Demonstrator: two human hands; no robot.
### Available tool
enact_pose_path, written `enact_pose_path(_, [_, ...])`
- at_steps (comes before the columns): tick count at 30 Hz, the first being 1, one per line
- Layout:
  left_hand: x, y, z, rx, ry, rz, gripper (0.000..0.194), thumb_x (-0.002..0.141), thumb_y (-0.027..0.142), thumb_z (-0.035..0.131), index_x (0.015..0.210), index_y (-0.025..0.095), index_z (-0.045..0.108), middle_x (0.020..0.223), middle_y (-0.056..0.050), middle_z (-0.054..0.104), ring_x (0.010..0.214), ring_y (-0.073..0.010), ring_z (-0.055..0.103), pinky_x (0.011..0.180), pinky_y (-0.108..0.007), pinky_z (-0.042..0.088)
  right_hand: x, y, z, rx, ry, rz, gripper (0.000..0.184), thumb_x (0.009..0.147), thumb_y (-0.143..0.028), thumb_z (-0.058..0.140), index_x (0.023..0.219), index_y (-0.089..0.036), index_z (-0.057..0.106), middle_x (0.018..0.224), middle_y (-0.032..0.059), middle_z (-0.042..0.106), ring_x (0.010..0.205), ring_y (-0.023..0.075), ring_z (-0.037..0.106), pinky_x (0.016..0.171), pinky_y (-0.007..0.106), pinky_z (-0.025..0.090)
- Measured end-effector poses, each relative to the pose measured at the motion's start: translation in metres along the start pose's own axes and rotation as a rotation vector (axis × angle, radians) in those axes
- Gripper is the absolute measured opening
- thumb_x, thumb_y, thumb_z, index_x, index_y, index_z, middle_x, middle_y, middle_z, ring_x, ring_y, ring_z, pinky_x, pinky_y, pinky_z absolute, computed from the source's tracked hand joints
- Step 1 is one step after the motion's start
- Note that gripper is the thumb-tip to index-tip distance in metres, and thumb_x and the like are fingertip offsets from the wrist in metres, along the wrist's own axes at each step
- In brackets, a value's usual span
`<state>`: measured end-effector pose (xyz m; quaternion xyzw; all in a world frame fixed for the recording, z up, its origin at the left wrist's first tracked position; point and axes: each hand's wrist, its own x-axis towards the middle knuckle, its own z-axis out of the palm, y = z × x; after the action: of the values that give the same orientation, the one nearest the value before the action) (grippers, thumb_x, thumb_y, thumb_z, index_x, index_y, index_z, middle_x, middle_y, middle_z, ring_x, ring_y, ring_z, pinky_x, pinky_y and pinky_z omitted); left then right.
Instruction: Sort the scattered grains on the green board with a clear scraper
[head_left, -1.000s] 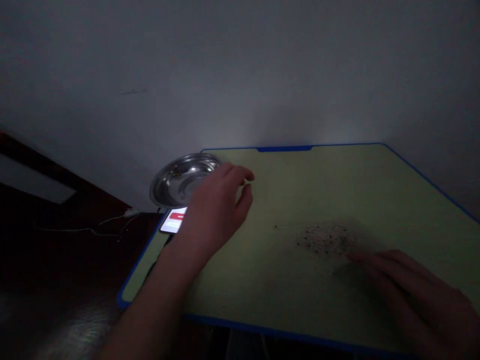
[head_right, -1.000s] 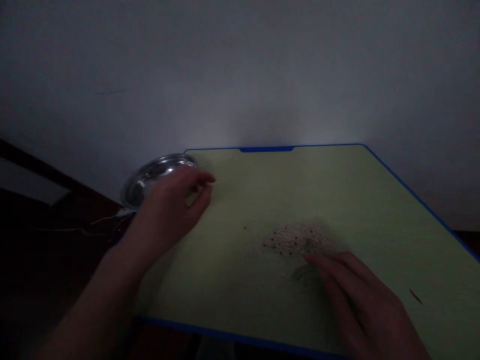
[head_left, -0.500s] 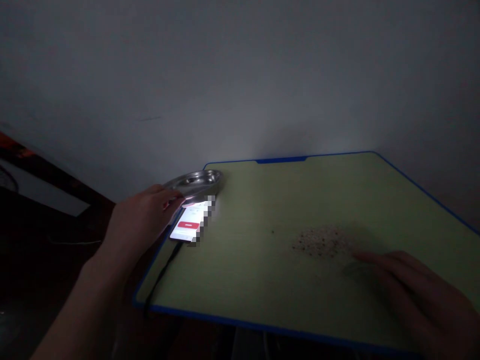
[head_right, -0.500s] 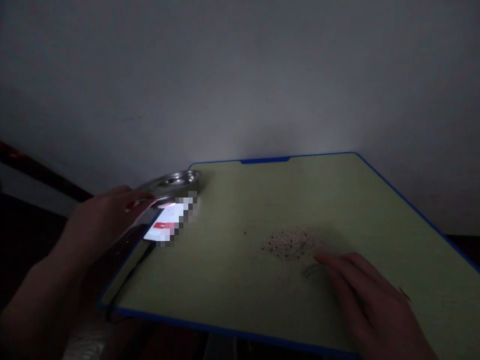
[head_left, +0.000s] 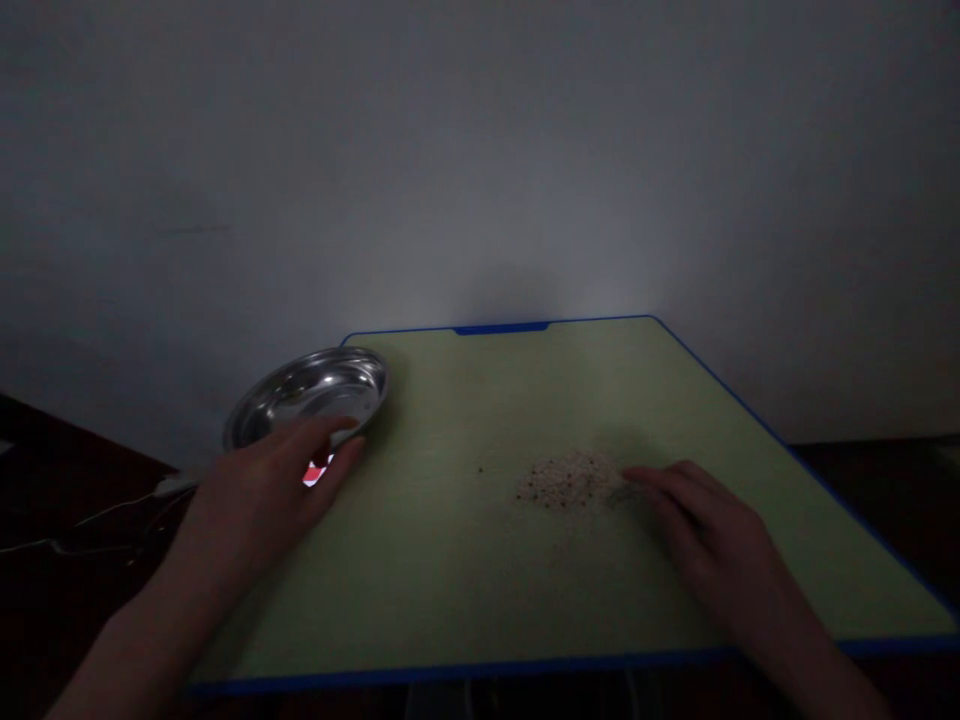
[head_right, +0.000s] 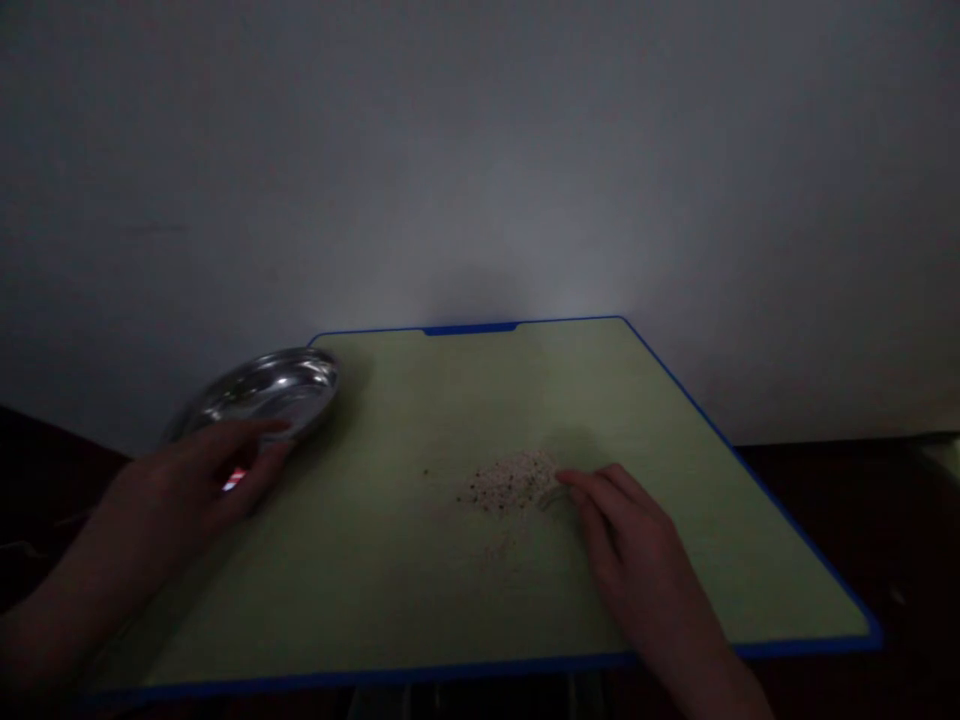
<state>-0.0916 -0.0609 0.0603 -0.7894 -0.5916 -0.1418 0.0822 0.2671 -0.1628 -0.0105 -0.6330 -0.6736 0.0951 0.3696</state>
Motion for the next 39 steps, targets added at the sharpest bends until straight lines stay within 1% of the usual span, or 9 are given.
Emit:
enact_pose_path(2, [0.013,0.015,0.008,-0.115,-0.027,0.099,0.035,0.092,0.041,0.044,0.108,0.018,0.066,0.096,-0.006,0.072,0.077,-0.0204,0.066,0.068,-0.030,0.044,0.008,-0.003,0.003,-0.006,-0.010,-0.004,0.029,0.097,-0.026,0.040,0.107,-0.018,0.066,0.089,0.0073,0.064,0.082,0.0198,0.064,0.074,0.037,0.052])
enact_pose_path(4, [0.029,0.031,0.019,-0.192,-0.087,0.183,0.034,0.092,0.040,0.042,0.096,0.018,0.068,0.089,-0.006,0.071,0.074,-0.0198,0.065,0.067,-0.030,0.044,0.016,-0.005,0.007,-0.021,-0.024,-0.011,0.030,0.097,-0.024,0.040,0.108,-0.016,0.066,0.091,0.0083,0.063,0.085,0.0208,0.063,0.077,0.039,0.052])
enact_pose_path(8, [0.059,0.058,0.045,-0.210,-0.259,0.184,0.034,0.092,0.039,0.042,0.094,0.019,0.069,0.081,-0.006,0.072,0.069,-0.0196,0.064,0.062,-0.029,0.041,0.027,-0.009,0.013,-0.053,-0.064,-0.022,0.030,0.097,-0.021,0.039,0.110,-0.015,0.066,0.093,0.0090,0.062,0.087,0.0213,0.062,0.080,0.040,0.050])
enact_pose_path(11, [0.067,0.064,0.062,-0.217,-0.312,0.160,0.033,0.092,0.038,0.042,0.094,0.019,0.069,0.079,-0.006,0.071,0.068,-0.0193,0.064,0.061,-0.029,0.039,0.032,-0.011,0.015,-0.081,-0.070,-0.036,0.030,0.097,-0.020,0.039,0.109,-0.014,0.066,0.092,0.0091,0.062,0.085,0.0214,0.062,0.078,0.040,0.050])
enact_pose_path(14, [0.064,0.058,0.073,-0.325,-0.339,0.128,0.032,0.091,0.039,0.042,0.093,0.019,0.068,0.079,-0.005,0.071,0.067,-0.0190,0.063,0.059,-0.028,0.039,0.033,-0.013,0.018,-0.123,-0.083,-0.037,0.030,0.096,-0.019,0.039,0.108,-0.014,0.066,0.091,0.0093,0.062,0.084,0.0218,0.062,0.077,0.041,0.051])
enact_pose_path(20, [0.062,0.045,0.077,-0.561,-0.342,0.059,0.034,0.090,0.042,0.042,0.092,0.018,0.066,0.081,-0.004,0.070,0.069,-0.0186,0.063,0.063,-0.029,0.043,0.029,-0.022,0.017,-0.053,-0.173,-0.048,0.031,0.097,-0.019,0.038,0.108,-0.019,0.066,0.092,0.0078,0.064,0.085,0.0190,0.064,0.076,0.036,0.053])
enact_pose_path(25, [0.065,0.048,0.076,-0.533,-0.356,0.073,0.033,0.091,0.041,0.042,0.096,0.019,0.066,0.081,-0.004,0.070,0.068,-0.0181,0.063,0.061,-0.029,0.042,0.036,-0.018,0.007,-0.127,-0.141,-0.039,0.027,0.097,-0.021,0.041,0.107,-0.019,0.066,0.091,0.0080,0.065,0.084,0.0199,0.065,0.076,0.037,0.053])
enact_pose_path(32, [0.081,0.055,0.074,-0.381,-0.457,0.134,0.031,0.087,0.042,0.046,0.096,0.020,0.065,0.081,-0.006,0.071,0.065,-0.0188,0.063,0.057,-0.028,0.039,0.051,0.003,-0.006,-0.278,-0.035,-0.006,0.021,0.094,-0.024,0.044,0.098,-0.019,0.064,0.091,0.0090,0.069,0.083,0.0229,0.066,0.076,0.040,0.051])
enact_pose_path(39, [0.085,0.062,0.085,-0.328,-0.308,0.046,0.032,0.089,0.039,0.042,0.099,0.019,0.065,0.086,-0.008,0.072,0.069,-0.0202,0.064,0.059,-0.029,0.040,0.063,0.005,-0.006,-0.306,-0.154,0.093,0.016,0.092,-0.025,0.046,0.091,-0.020,0.061,0.082,0.0060,0.070,0.072,0.0216,0.066,0.067,0.035,0.046])
